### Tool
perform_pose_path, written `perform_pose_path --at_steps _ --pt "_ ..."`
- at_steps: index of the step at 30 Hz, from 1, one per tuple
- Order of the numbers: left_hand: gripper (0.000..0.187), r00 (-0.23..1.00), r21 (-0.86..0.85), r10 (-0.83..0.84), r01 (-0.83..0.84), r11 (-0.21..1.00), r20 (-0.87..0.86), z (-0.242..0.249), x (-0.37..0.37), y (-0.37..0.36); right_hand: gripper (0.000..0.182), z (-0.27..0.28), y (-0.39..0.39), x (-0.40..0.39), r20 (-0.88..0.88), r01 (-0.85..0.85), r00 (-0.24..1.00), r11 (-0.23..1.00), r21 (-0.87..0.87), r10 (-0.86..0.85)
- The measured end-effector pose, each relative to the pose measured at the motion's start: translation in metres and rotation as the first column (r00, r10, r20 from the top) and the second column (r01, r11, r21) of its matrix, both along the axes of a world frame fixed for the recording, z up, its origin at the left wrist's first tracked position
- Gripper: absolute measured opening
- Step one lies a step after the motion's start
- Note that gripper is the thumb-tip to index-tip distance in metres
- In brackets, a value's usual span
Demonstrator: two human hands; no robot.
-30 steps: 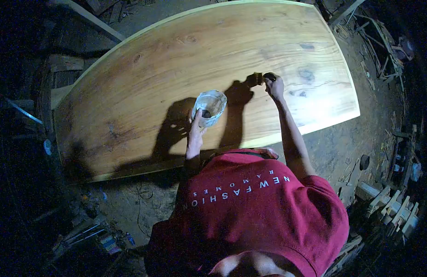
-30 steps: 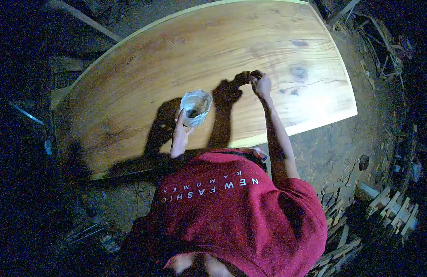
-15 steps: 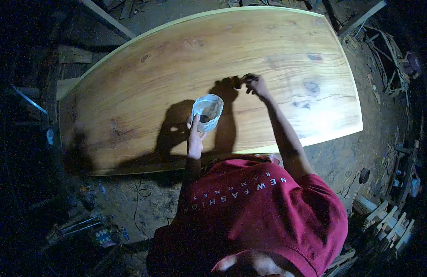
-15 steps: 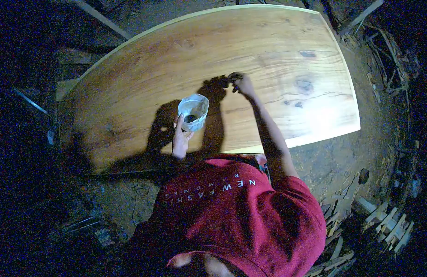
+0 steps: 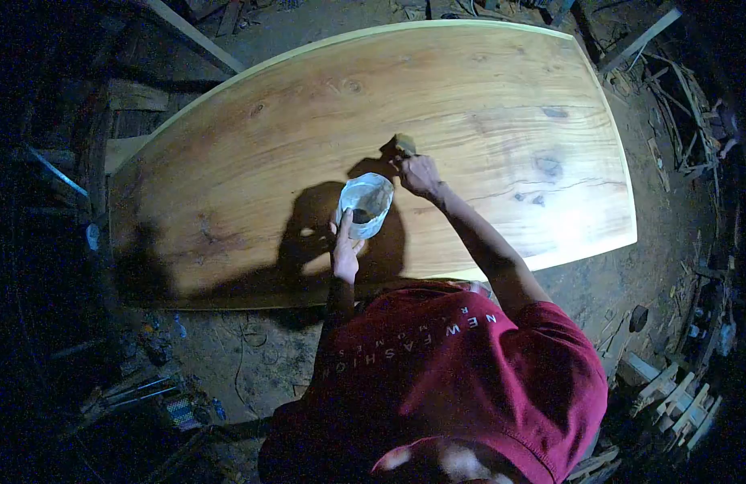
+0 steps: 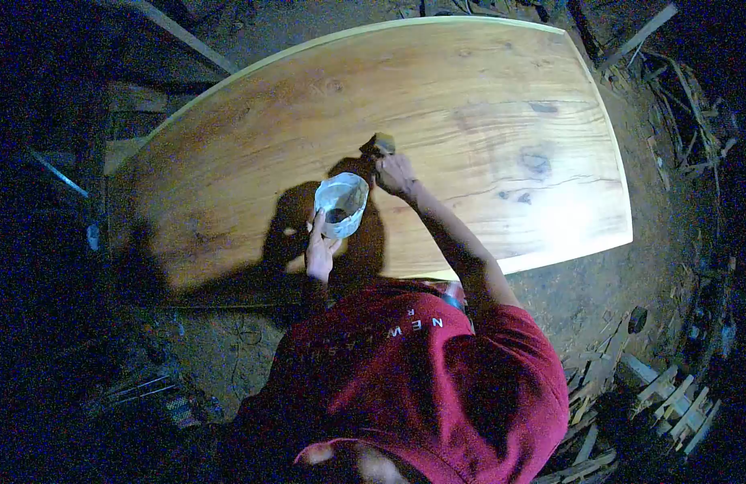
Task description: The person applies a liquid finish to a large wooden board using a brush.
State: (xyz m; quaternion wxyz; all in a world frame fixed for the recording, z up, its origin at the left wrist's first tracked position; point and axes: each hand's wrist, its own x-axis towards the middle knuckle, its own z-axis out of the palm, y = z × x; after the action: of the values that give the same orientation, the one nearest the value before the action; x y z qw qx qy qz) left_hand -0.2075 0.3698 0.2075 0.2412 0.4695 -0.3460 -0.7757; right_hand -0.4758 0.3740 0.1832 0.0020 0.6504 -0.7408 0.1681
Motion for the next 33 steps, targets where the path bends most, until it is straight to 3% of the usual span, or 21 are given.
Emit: perform_pose_path --at_steps 1,3,5,7,9,10,13,14,15,17,18,20,22,24,25,26,27,28,30,31,33 --pt "0.045 1.000 0.008 0.006 -0.006 1.000 0.021 0.005 -0.001 -0.002 0.016 0.000 -0.004 0.003 0.020 -0.033 0.999 0.996 -0.084 0.035" --pt "0.043 1.000 0.013 0.023 -0.023 1.000 0.022 0.011 -0.003 -0.004 0.016 0.011 -0.009 -0.004 0.128 0.200 0.971 0.980 0.011 -0.200" --pt "0.042 0.999 0.020 0.036 -0.037 0.999 0.022 0.004 0.000 -0.007 0.017 -0.006 -0.014 -0.038 0.245 0.271 0.942 0.949 -0.160 -0.228" --pt "0.041 1.000 -0.033 0.027 -0.027 0.999 -0.013 -0.018 0.008 -0.008 0.017 -0.012 -0.014 -0.087 0.529 0.236 0.837 0.965 -0.116 -0.141" --pt "0.051 0.998 -0.010 0.059 -0.059 0.998 0.008 -0.017 0.003 -0.002 0.014 -0.026 -0.008 -0.111 0.345 0.397 0.886 0.891 -0.221 -0.310" --pt "0.065 0.995 0.007 0.092 -0.092 0.996 0.030 -0.015 0.000 -0.001 0.013 0.010 -0.002 -0.101 0.360 0.408 0.876 0.892 -0.196 -0.321" --pt "0.064 0.997 -0.013 0.067 -0.067 0.998 0.040 -0.009 -0.004 -0.003 0.013 0.011 -0.020 -0.083 0.228 0.465 0.868 0.883 -0.060 -0.441" --pt "0.064 0.997 -0.015 0.063 -0.062 0.998 0.036 -0.005 -0.006 -0.003 0.013 0.017 -0.021 -0.063 0.207 0.472 0.871 0.876 -0.103 -0.445" --pt "0.063 0.998 -0.008 0.066 -0.066 0.998 0.023 -0.001 -0.007 -0.005 0.014 -0.020 -0.033 -0.064 0.076 0.334 0.942 0.935 -0.123 -0.327" --pt "0.063 0.998 -0.004 0.066 -0.066 0.998 0.008 0.003 -0.009 -0.011 0.018 -0.005 -0.039 -0.026 0.082 0.247 0.966 0.969 0.009 -0.247" --pt "0.063 0.995 0.008 0.096 -0.096 0.995 0.002 0.000 -0.011 -0.014 0.020 -0.003 -0.040 -0.016 0.033 0.119 0.992 0.992 0.051 -0.121" --pt "0.062 0.992 0.021 0.128 -0.128 0.992 -0.003 -0.006 -0.007 -0.018 0.021 0.002 -0.039 -0.001 0.069 0.101 0.991 0.986 0.129 -0.110" --pt "0.050 0.998 -0.070 0.025 -0.029 0.997 -0.060 -0.014 0.002 -0.022 0.023 -0.009 -0.039 -0.004 0.119 0.116 0.983 0.973 0.197 -0.142" --pt "0.052 0.998 -0.054 0.031 -0.033 0.998 -0.052 -0.020 0.005 -0.029 0.019 -0.025 -0.033 -0.024 0.283 0.168 0.953 0.968 -0.188 -0.111" --pt "0.054 0.999 -0.041 0.036 -0.038 0.998 -0.041 -0.029 0.006 -0.032 0.022 -0.011 -0.024 -0.036 0.349 0.120 0.937 0.957 -0.264 -0.021" --pt "0.055 0.999 -0.056 0.033 -0.034 0.998 -0.024 -0.041 0.006 -0.035 0.020 0.003 -0.013 -0.049 0.790 0.203 0.606 0.978 -0.045 -0.090" --pt "0.055 0.999 -0.054 0.029 -0.031 0.998 -0.028 -0.033 0.003 -0.034 0.019 0.004 -0.001 -0.063 0.928 0.341 0.342 0.940 0.020 -0.144" --pt "0.058 0.998 0.000 0.064 -0.064 0.998 -0.019 -0.014 -0.005 -0.032 0.018 -0.003 0.010 -0.079 0.945 0.433 0.273 0.900 0.046 -0.180" --pt "0.060 0.996 0.052 0.092 -0.091 0.994 -0.016 -0.010 -0.010 -0.038 0.016 0.024 0.031 -0.083 0.939 0.578 0.219 0.810 0.095 -0.266" --pt "0.064 0.998 0.074 0.053 -0.051 0.996 -0.024 -0.022 -0.012 -0.041 0.015 0.030 0.038 -0.082 0.865 0.589 0.399 0.808 0.012 -0.304" --pt "0.067 0.999 0.100 0.005 -0.001 0.995 -0.034 -0.024 -0.015 -0.040 0.015 0.054 0.052 -0.070 0.819 0.594 0.450 0.804 0.024 -0.356"
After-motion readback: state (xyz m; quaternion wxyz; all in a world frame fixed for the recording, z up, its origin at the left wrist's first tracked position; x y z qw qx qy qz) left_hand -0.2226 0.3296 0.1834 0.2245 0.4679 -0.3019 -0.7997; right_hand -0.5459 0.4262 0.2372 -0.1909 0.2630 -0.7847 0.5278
